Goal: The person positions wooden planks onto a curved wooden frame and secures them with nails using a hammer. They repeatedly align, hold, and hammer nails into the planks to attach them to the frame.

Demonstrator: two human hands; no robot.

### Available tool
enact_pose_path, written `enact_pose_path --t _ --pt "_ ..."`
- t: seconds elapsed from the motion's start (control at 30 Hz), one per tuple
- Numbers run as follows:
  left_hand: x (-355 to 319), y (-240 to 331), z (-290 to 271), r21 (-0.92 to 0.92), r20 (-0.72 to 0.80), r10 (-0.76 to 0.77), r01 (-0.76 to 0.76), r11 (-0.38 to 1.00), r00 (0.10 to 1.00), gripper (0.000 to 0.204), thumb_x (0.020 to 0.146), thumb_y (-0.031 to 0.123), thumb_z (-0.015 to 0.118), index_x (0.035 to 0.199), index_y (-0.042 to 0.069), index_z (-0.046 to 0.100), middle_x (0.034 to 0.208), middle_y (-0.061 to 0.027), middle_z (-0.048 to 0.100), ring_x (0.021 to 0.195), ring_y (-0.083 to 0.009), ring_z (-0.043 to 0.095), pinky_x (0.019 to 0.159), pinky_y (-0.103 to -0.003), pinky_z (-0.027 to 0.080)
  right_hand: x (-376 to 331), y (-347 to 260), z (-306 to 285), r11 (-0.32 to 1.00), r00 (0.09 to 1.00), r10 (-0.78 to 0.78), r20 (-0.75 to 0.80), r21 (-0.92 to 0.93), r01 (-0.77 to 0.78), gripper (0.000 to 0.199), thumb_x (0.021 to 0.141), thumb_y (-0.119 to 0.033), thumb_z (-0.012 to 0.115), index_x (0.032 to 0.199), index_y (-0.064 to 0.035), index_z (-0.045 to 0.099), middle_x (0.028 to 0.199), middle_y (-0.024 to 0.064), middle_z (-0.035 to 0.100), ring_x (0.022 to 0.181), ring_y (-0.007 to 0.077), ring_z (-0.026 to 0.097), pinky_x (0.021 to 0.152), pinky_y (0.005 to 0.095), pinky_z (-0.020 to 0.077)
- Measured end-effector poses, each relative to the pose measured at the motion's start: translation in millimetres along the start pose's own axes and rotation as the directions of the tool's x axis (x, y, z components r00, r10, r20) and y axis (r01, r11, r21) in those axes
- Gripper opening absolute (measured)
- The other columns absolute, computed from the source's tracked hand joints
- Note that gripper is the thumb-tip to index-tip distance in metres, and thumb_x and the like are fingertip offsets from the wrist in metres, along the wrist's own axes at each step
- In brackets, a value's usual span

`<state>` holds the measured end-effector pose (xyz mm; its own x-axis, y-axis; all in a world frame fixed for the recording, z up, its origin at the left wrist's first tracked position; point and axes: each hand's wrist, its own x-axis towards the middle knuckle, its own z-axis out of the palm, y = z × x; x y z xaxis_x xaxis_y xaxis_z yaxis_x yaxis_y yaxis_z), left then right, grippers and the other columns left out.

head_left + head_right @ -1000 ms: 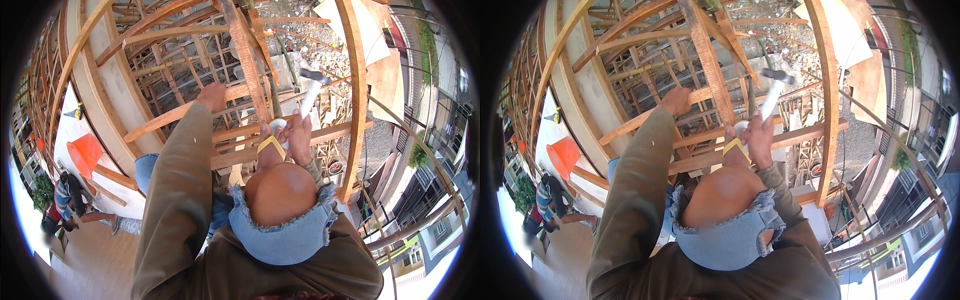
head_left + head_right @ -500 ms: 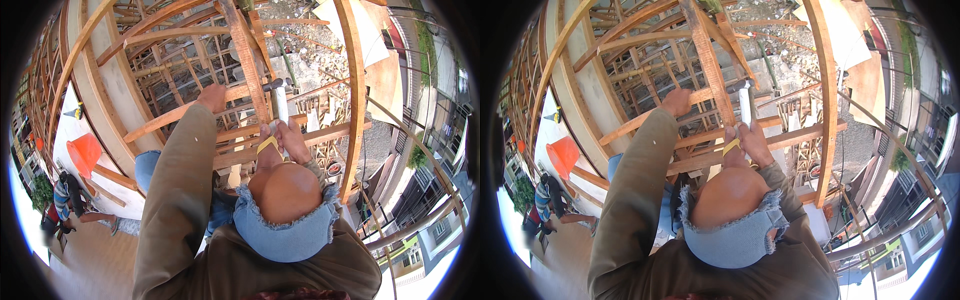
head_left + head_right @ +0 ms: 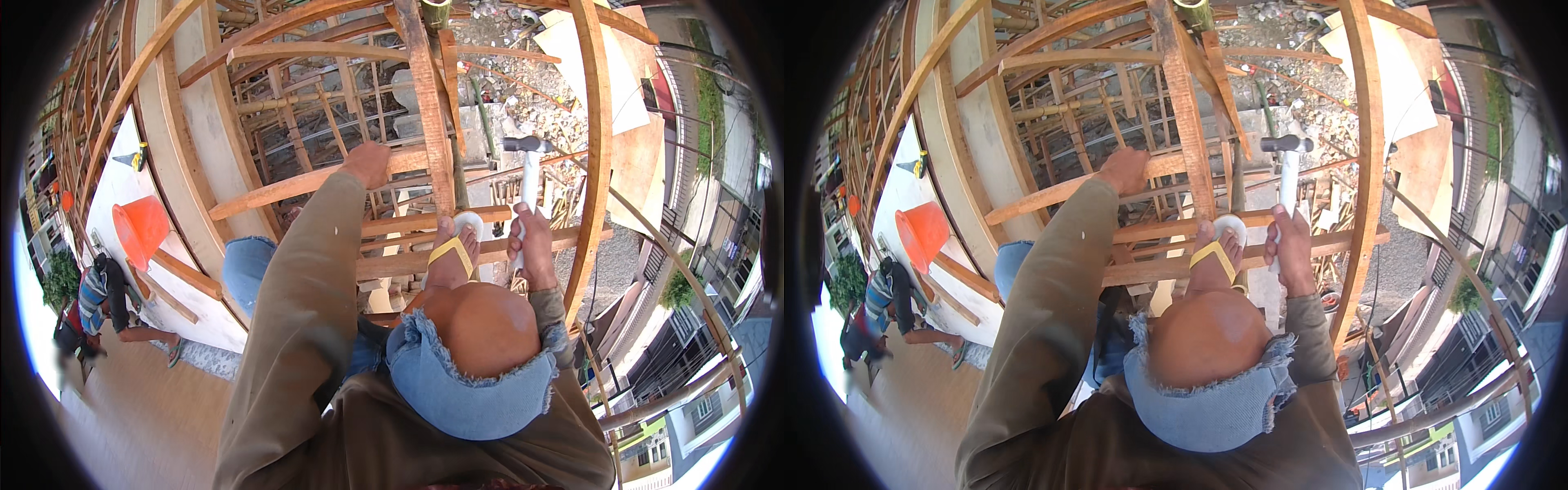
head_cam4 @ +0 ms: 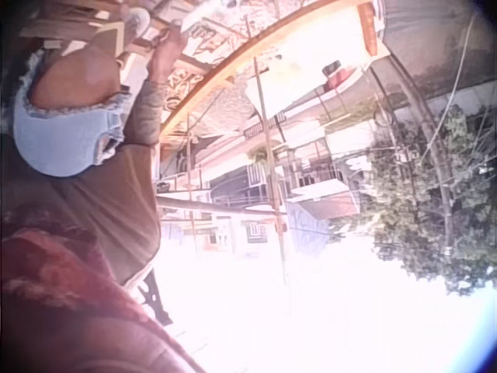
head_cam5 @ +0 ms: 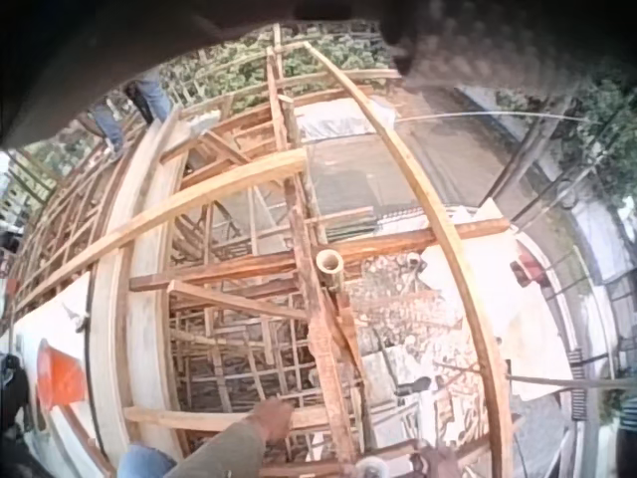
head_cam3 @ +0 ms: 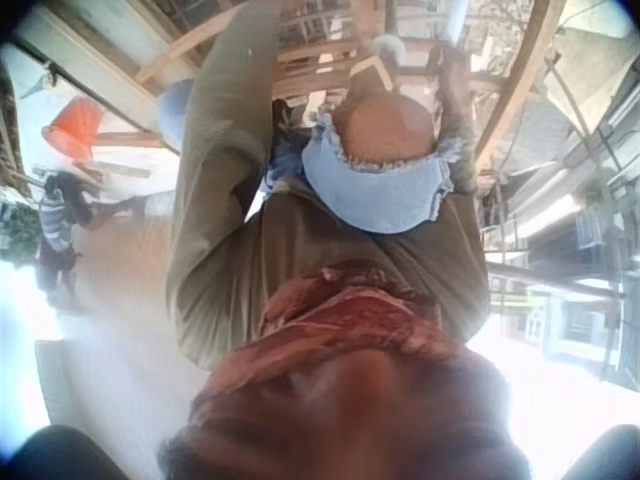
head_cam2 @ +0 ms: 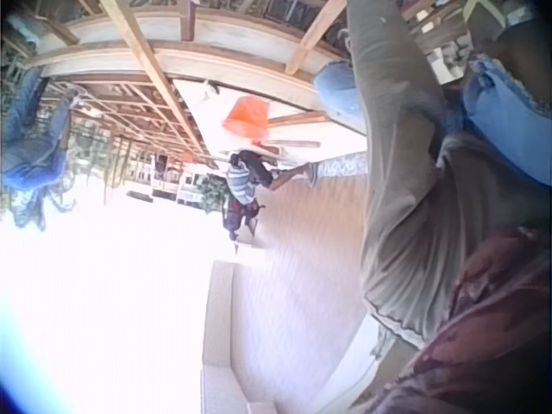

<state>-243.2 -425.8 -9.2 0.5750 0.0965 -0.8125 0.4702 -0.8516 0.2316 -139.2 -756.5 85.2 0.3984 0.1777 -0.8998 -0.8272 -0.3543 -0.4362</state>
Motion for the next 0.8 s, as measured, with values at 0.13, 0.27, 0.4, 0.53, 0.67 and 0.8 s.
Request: enact_pose_path --t 0.13,0.27,0.4,0.53,0.67,0.8 --pt "1 4 18 0.022 -0.034 0.037 -0.036 0.999 0.999 0.031 0.085 0.007 0.068 0.115 0.000 0.070 0.112 -0.0231 0.071 0.112 -0.0387 0.067 0.095 -0.046 0.056 40 -47 -94 0.743 0.810 -0.216 -0.546 0.446 0.499 0.026 0.107 -0.033 0.050 0.097 -0.0104 0.044 0.072 -0.0026 0.040 0.055 0.0080 0.039 0.046 0.0258 0.0377" --pt "-3 -1 21 0.006 -0.010 0.008 -0.008 1.000 1.000 0.027 0.085 0.008 0.068 0.111 0.002 0.071 0.114 -0.0207 0.070 0.113 -0.0373 0.067 0.096 -0.046 0.055 27 0 15 0.928 0.932 -0.124 -0.341 0.292 0.230 0.022 0.106 -0.031 0.052 0.099 -0.0101 0.047 0.070 -0.0024 0.042 0.049 0.0078 0.039 0.041 0.0251 0.0358" --pt "-15 -10 12 0.003 -0.045 -0.013 0.013 1.000 0.999 0.025 0.084 0.007 0.069 0.108 0.002 0.072 0.113 -0.0208 0.071 0.111 -0.0369 0.068 0.094 -0.046 0.056 8 27 19 0.992 0.994 0.110 0.010 -0.059 -0.109 0.024 0.105 -0.032 0.054 0.110 -0.0084 0.054 0.071 -0.0024 0.044 0.046 0.0065 0.039 0.036 0.0227 0.0335" --pt "2 4 13 0.013 -0.059 0.022 -0.021 1.000 0.998 0.026 0.084 0.007 0.069 0.110 0.001 0.071 0.110 -0.0205 0.072 0.108 -0.0373 0.069 0.091 -0.046 0.057 33 15 28 0.929 0.975 -0.069 -0.210 0.342 0.140 0.023 0.105 -0.030 0.054 0.104 -0.0072 0.050 0.072 -0.0015 0.044 0.051 0.0079 0.042 0.040 0.0268 0.0389" --pt "-1 -4 34 -0.051 0.002 0.024 -0.024 0.998 1.000 0.027 0.084 0.007 0.070 0.110 0.002 0.070 0.110 -0.0213 0.072 0.110 -0.0385 0.068 0.093 -0.046 0.055 0 46 64 0.981 0.965 0.194 0.177 -0.017 -0.194 0.022 0.103 -0.028 0.057 0.104 -0.0078 0.049 0.074 0.0012 0.047 0.050 0.0097 0.044 0.041 0.0277 0.0402" --pt "-8 2 25 0.016 -0.008 -0.055 0.055 0.998 0.998 0.029 0.085 0.007 0.068 0.114 0.004 0.069 0.113 -0.0196 0.071 0.110 -0.0365 0.068 0.095 -0.047 0.055 16 15 4 0.951 1.000 0.012 0.005 0.308 -0.013 0.021 0.104 -0.030 0.054 0.107 -0.0097 0.049 0.073 -0.0017 0.046 0.052 0.0078 0.044 0.041 0.0256 0.0395"
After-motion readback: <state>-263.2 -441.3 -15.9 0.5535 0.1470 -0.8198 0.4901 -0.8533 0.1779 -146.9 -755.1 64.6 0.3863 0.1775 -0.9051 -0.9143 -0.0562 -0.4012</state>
